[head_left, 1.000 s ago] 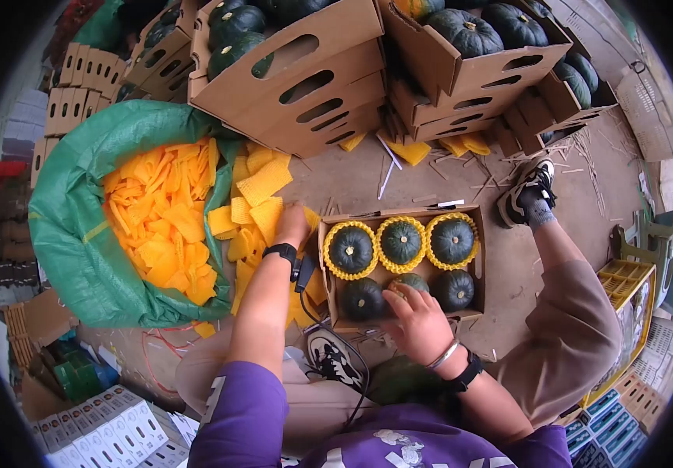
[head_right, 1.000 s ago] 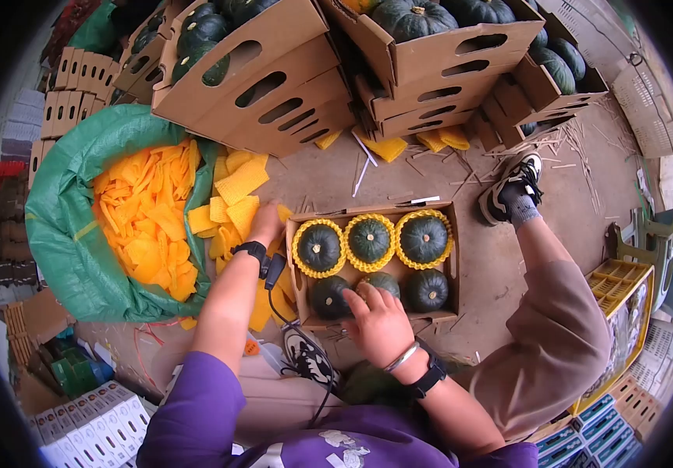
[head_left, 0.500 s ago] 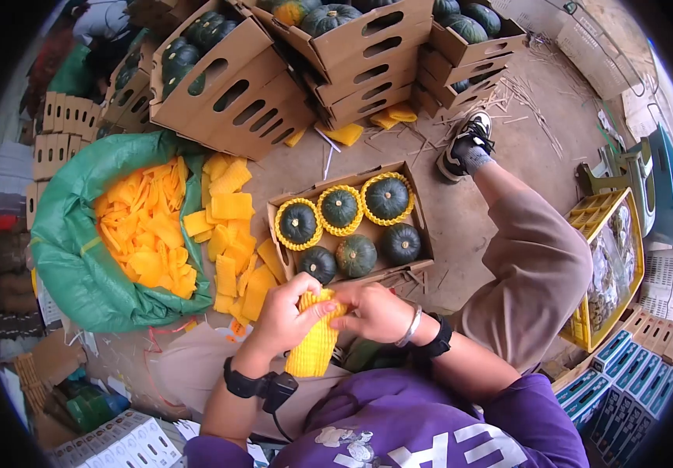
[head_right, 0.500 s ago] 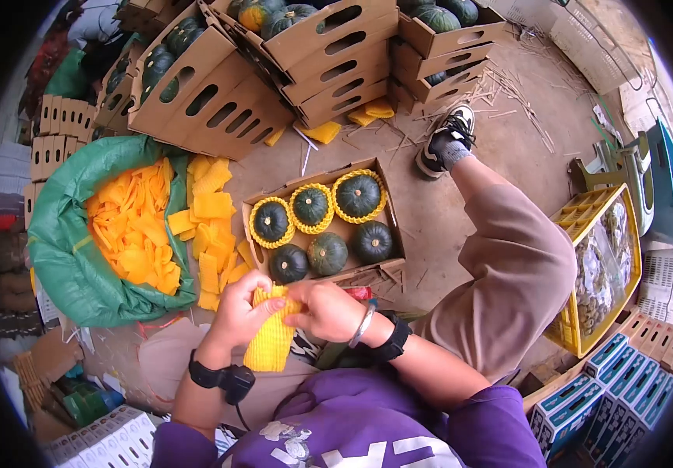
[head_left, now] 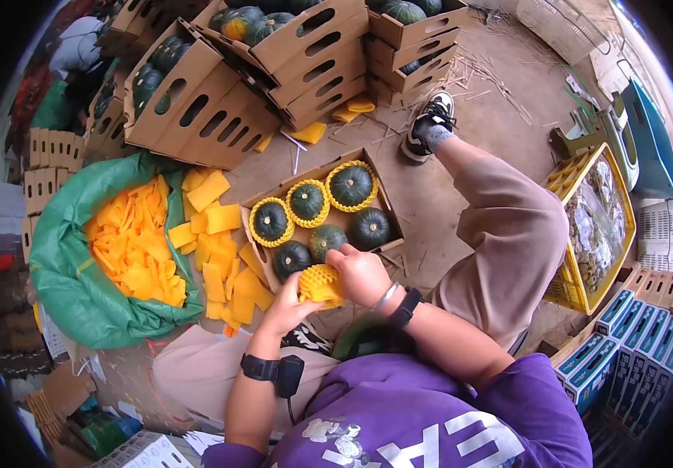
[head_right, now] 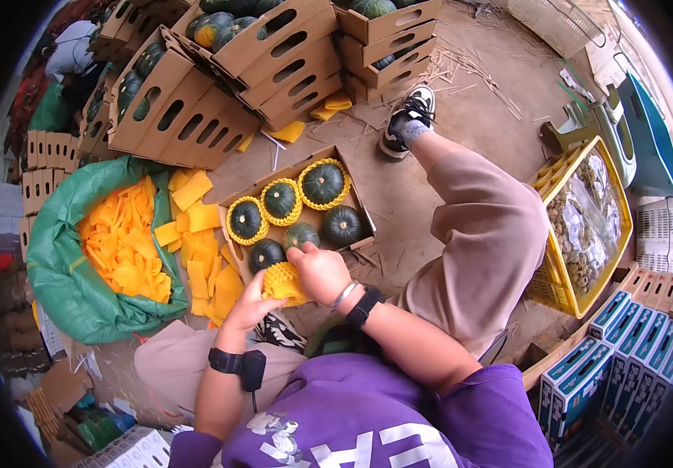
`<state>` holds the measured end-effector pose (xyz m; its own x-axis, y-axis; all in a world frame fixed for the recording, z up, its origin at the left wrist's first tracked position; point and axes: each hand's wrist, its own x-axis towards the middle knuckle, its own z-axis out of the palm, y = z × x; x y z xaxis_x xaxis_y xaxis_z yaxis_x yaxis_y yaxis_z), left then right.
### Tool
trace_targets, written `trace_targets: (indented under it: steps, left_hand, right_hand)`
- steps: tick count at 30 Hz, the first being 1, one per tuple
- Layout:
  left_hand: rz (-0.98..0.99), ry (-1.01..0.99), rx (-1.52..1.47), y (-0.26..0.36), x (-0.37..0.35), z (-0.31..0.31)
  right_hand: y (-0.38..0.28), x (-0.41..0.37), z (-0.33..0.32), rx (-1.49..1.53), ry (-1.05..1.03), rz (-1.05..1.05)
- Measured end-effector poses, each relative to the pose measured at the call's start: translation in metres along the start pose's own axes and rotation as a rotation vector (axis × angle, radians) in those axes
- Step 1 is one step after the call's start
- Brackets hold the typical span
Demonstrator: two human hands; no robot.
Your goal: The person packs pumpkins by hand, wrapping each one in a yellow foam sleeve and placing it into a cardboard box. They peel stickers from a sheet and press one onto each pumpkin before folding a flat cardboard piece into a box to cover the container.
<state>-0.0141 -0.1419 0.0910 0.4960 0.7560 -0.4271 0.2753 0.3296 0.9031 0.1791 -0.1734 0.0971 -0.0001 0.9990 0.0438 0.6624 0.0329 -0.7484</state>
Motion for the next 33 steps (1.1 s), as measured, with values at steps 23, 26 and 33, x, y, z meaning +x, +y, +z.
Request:
trace_targets:
  steps: [23, 26, 33]
  left_hand:
    - [0.020, -0.378, -0.915, 0.045, -0.008, 0.005]
    - [0.011, -0.178, -0.839, 0.050, -0.013, 0.009]
    - [0.136, 0.149, -0.507, 0.038, -0.015, 0.016]
  right_hand:
    - [-0.010, 0.006, 0.007, 1.845, -0.446, 0.655]
    - [0.019, 0.011, 0.027, 0.856, 0.082, 0.416]
    - [0.006, -0.008, 0.011, 0.843, 0.072, 0.198]
